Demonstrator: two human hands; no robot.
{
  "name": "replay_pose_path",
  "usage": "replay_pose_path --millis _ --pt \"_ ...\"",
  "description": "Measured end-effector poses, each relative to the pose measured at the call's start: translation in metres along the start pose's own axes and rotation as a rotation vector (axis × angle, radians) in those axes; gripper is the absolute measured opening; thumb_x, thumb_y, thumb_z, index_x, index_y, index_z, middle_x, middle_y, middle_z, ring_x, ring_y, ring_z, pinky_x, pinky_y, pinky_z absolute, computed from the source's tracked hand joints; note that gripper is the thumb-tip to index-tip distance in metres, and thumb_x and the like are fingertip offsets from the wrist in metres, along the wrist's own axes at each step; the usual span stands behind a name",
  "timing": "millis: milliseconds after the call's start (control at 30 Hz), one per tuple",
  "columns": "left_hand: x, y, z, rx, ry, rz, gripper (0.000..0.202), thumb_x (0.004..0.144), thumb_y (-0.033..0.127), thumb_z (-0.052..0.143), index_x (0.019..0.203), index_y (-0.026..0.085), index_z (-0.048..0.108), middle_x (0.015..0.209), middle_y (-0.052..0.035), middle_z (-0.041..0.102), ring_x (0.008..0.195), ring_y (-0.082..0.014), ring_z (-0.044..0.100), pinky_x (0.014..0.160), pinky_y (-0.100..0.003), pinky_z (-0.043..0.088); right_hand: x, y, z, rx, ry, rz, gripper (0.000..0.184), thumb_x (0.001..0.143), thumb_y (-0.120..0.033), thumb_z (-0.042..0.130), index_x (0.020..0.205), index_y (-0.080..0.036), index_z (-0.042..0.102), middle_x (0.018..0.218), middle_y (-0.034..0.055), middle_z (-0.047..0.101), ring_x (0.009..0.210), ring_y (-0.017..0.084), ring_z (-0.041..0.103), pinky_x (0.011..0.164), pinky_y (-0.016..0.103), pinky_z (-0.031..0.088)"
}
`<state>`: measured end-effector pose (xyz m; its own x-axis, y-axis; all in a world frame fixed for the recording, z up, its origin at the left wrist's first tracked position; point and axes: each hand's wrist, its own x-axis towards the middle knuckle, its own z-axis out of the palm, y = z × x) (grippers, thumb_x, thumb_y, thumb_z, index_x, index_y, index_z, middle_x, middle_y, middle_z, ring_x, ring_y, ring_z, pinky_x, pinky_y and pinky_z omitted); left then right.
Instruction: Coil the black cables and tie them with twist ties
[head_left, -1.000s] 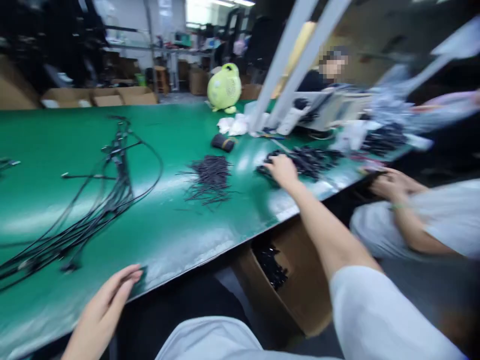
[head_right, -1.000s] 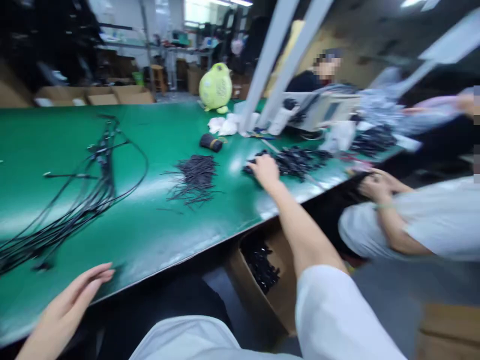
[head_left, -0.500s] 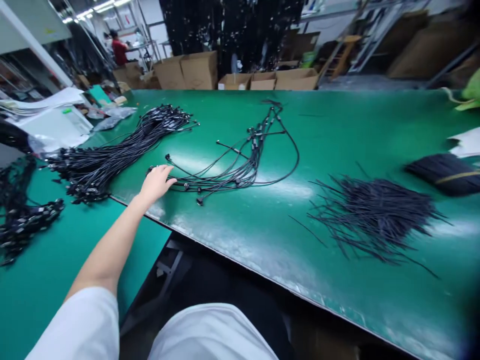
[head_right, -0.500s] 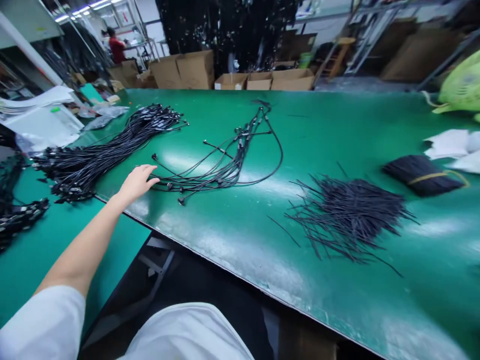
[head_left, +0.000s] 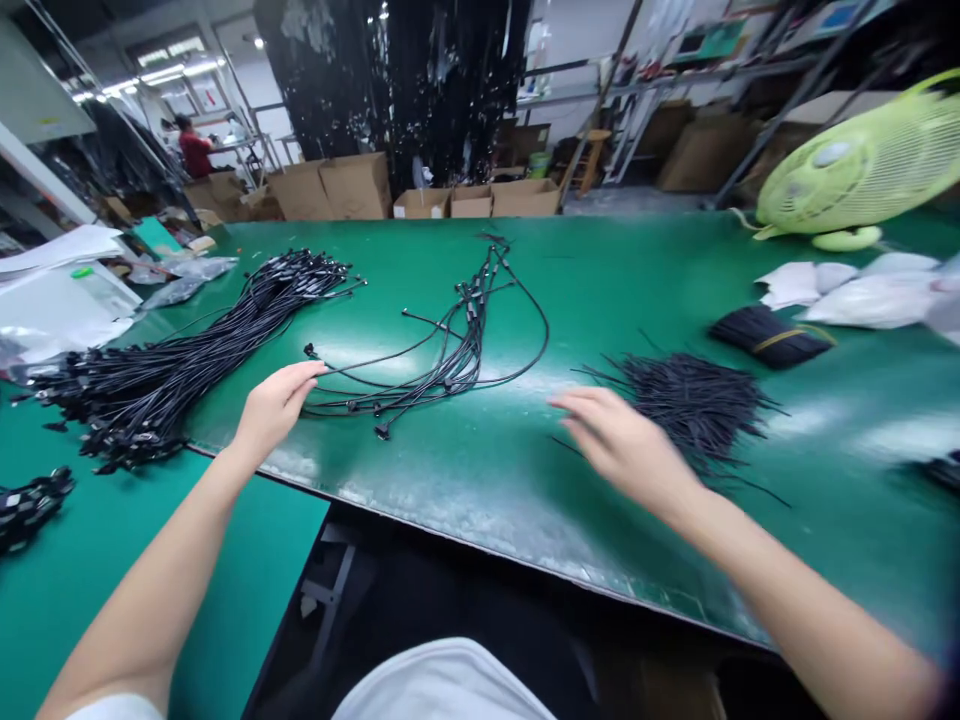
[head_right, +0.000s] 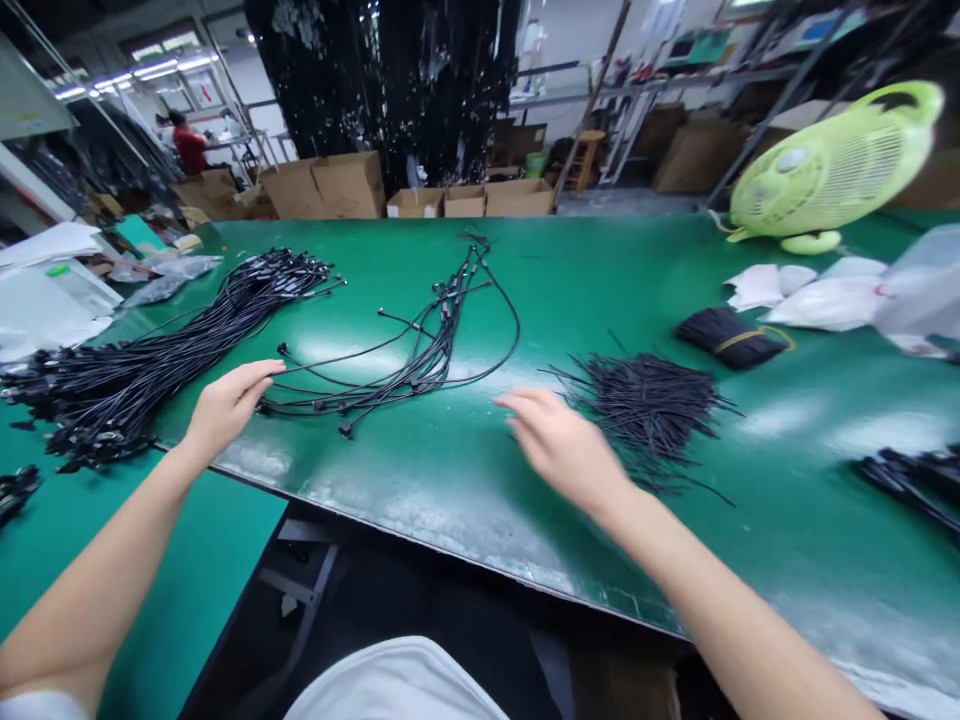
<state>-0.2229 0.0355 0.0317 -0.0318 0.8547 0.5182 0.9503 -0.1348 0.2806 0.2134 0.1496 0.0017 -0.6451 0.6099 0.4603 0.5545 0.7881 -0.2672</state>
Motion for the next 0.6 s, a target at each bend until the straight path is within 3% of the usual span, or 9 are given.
replay_pose_path --millis 67,133,200,267,333,433,500,600 --pt "-0.006 0.030 -0.012 0.062 0.010 0.123 0.030 0.097 0.029 0.044 0.111 0.019 0.068 0.113 -0.0081 0.070 0.108 -0.0209 0.063 0.097 -0.033 0.047 0.052 -0.048 0.027 0.069 -0.075 -0.074 0.043 0.095 -0.026 0.045 0.138 -0.022 0.043 0.137 0.0141 0.049 0.116 0.023 0.057 0.089 0.036 0.053" --pt "-0.020 0.053 -0.025 0.119 -0.021 0.232 0.027 0.096 0.028 0.047 0.109 0.020 0.068 0.102 -0.0062 0.073 0.095 -0.0199 0.067 0.087 -0.030 0.050 0.102 -0.084 0.051 0.016 -0.177 -0.165 0.054 0.093 -0.033 0.053 0.143 -0.021 0.037 0.146 0.0148 0.038 0.120 0.023 0.055 0.091 0.034 0.052" --pt "-0.038 0.060 -0.041 0.194 -0.078 0.248 0.025 0.095 0.030 0.049 0.108 0.022 0.068 0.095 -0.0046 0.074 0.084 -0.0200 0.069 0.078 -0.029 0.050 0.147 -0.099 0.067 -0.129 -0.350 -0.180 0.038 0.093 -0.032 0.052 0.129 -0.021 0.053 0.131 0.0130 0.053 0.105 0.022 0.062 0.084 0.032 0.052" --pt "-0.056 0.048 -0.059 0.270 -0.134 0.110 0.027 0.093 0.037 0.050 0.105 0.022 0.068 0.095 -0.0053 0.074 0.080 -0.0223 0.069 0.072 -0.030 0.049 0.186 -0.092 0.071 -0.207 -0.383 -0.094 0.024 0.093 -0.020 0.048 0.109 -0.014 0.064 0.110 0.0151 0.063 0.092 0.023 0.065 0.077 0.031 0.052" --pt "-0.070 0.026 -0.075 0.238 -0.214 -0.142 0.031 0.092 0.045 0.048 0.098 0.022 0.068 0.089 -0.0057 0.074 0.073 -0.0231 0.068 0.065 -0.030 0.049 0.216 -0.070 0.059 -0.250 -0.296 0.008 0.029 0.093 -0.011 0.038 0.108 -0.007 0.062 0.110 0.0212 0.061 0.093 0.025 0.064 0.075 0.033 0.050" --pt "-0.083 -0.005 -0.087 -0.131 -0.304 -0.498 0.036 0.087 0.053 0.051 0.089 0.020 0.066 0.073 -0.0037 0.070 0.065 -0.0201 0.065 0.062 -0.029 0.050 0.241 -0.034 0.019 -0.337 0.001 0.047 0.035 0.097 -0.012 0.028 0.117 -0.004 0.056 0.120 0.0238 0.056 0.104 0.026 0.059 0.079 0.034 0.046" --pt "-0.086 -0.009 -0.083 -0.444 -0.289 -0.638 0.037 0.083 0.054 0.058 0.087 0.019 0.066 0.070 -0.0030 0.068 0.065 -0.0174 0.063 0.062 -0.027 0.050 0.240 -0.020 -0.013 -0.407 0.172 -0.030 0.037 0.098 -0.016 0.027 0.109 -0.004 0.060 0.113 0.0195 0.060 0.106 0.024 0.056 0.083 0.035 0.044" --pt "-0.083 0.003 -0.062 -0.836 -0.222 -0.731 0.038 0.074 0.052 0.071 0.087 0.016 0.068 0.068 -0.0021 0.066 0.061 -0.0132 0.059 0.060 -0.023 0.048 0.210 -0.008 -0.053 -0.375 0.189 -0.185 0.048 0.097 -0.023 0.021 0.081 -0.007 0.064 0.088 0.0150 0.064 0.106 0.026 0.055 0.087 0.042 0.039"
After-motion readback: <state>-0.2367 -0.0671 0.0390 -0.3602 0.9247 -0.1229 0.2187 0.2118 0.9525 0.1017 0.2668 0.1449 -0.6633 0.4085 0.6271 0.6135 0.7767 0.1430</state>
